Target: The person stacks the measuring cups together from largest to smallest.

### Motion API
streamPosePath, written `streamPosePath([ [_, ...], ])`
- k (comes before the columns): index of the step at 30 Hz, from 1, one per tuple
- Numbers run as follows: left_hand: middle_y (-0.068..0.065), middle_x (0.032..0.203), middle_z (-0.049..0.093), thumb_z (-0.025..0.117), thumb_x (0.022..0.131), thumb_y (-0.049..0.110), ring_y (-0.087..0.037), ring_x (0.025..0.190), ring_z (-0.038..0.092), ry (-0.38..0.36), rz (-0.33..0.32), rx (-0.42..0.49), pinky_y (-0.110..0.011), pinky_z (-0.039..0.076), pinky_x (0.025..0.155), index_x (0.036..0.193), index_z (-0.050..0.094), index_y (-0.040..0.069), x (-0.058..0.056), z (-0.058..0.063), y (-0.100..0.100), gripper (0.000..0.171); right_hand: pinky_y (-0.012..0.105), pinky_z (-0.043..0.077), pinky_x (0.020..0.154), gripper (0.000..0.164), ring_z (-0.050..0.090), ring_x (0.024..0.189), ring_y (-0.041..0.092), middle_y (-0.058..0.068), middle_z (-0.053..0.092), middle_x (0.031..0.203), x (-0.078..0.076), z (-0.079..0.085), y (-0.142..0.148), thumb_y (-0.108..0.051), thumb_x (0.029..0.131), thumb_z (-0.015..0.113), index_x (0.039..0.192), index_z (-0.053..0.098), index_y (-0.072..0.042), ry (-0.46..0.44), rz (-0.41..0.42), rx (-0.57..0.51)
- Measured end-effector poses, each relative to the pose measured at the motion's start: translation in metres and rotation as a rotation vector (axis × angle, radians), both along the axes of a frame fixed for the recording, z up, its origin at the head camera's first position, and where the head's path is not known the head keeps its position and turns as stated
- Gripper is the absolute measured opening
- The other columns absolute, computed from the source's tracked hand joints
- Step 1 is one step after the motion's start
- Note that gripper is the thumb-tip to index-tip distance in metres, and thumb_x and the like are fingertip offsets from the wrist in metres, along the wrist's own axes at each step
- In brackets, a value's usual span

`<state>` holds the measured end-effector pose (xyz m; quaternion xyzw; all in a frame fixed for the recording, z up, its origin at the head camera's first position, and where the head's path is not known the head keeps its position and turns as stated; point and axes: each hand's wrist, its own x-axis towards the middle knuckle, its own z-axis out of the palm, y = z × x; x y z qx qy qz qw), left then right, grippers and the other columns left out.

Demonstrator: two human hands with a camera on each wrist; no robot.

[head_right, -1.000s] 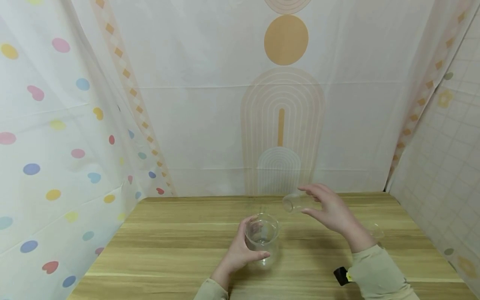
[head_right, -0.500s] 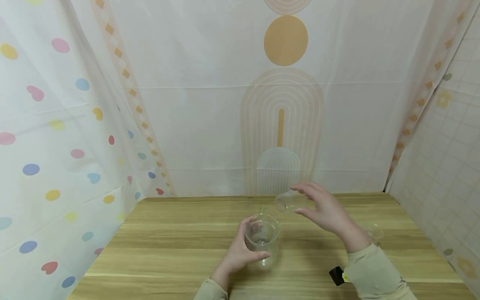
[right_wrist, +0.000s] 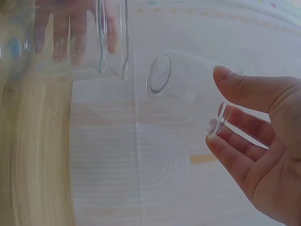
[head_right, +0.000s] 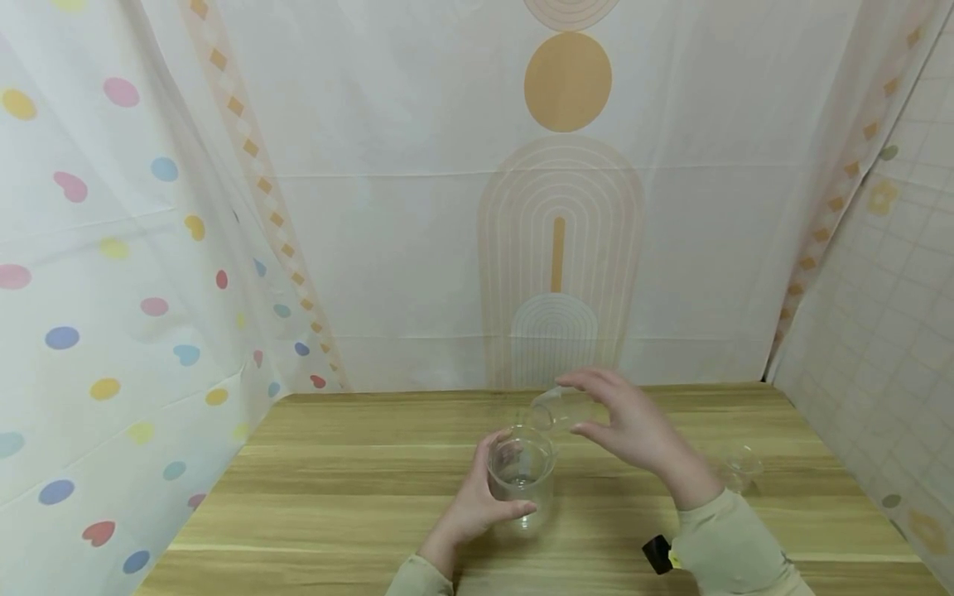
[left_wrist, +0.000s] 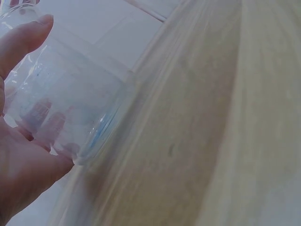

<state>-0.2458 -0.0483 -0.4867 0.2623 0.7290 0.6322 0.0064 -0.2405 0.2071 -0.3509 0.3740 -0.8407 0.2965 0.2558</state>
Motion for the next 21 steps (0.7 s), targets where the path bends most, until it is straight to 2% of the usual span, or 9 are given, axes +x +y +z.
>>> streamPosePath([
  [7, -0.009, 0.141, 0.048, 0.089, 0.070, 0.006, -0.029, 0.131, 0.044, -0.014, -0.006, 0.005, -0.044, 0.030, 0.110, 0.147, 0.028, 0.016, 0.001, 0.002, 0.000, 0.099, 0.037, 0.054, 0.081, 0.065, 0.059, 0.108, 0.022, 0.007, 0.063, 0.124, 0.001, -0.002, -0.007, 0.002, 0.068, 0.086, 0.128, 0.061, -0.007, 0.028, 0.054, 0.012],
  [12, -0.009, 0.143, 0.047, 0.088, 0.070, 0.003, -0.030, 0.133, 0.043, -0.040, -0.019, 0.031, -0.046, 0.030, 0.110, 0.147, 0.027, 0.015, 0.001, 0.003, 0.000, 0.099, 0.037, 0.054, 0.084, 0.065, 0.058, 0.112, 0.022, 0.005, 0.062, 0.127, 0.002, -0.002, -0.011, 0.002, 0.069, 0.086, 0.129, 0.061, -0.009, 0.004, 0.067, 0.035],
  [17, -0.010, 0.143, 0.046, 0.088, 0.068, 0.000, -0.031, 0.132, 0.042, -0.058, -0.017, 0.057, -0.046, 0.031, 0.109, 0.147, 0.028, 0.015, 0.002, 0.003, 0.001, 0.100, 0.039, 0.053, 0.086, 0.064, 0.057, 0.115, 0.023, 0.003, 0.061, 0.129, 0.003, -0.002, -0.015, -0.002, 0.070, 0.087, 0.128, 0.062, -0.010, -0.036, 0.070, 0.058],
  [21, -0.010, 0.142, 0.046, 0.088, 0.067, 0.000, -0.030, 0.132, 0.042, -0.074, -0.014, 0.063, -0.047, 0.030, 0.109, 0.146, 0.030, 0.015, 0.002, 0.003, 0.001, 0.100, 0.043, 0.053, 0.087, 0.064, 0.059, 0.114, 0.025, 0.004, 0.061, 0.128, 0.003, -0.002, -0.019, -0.003, 0.070, 0.087, 0.128, 0.062, -0.011, -0.030, 0.073, 0.089],
])
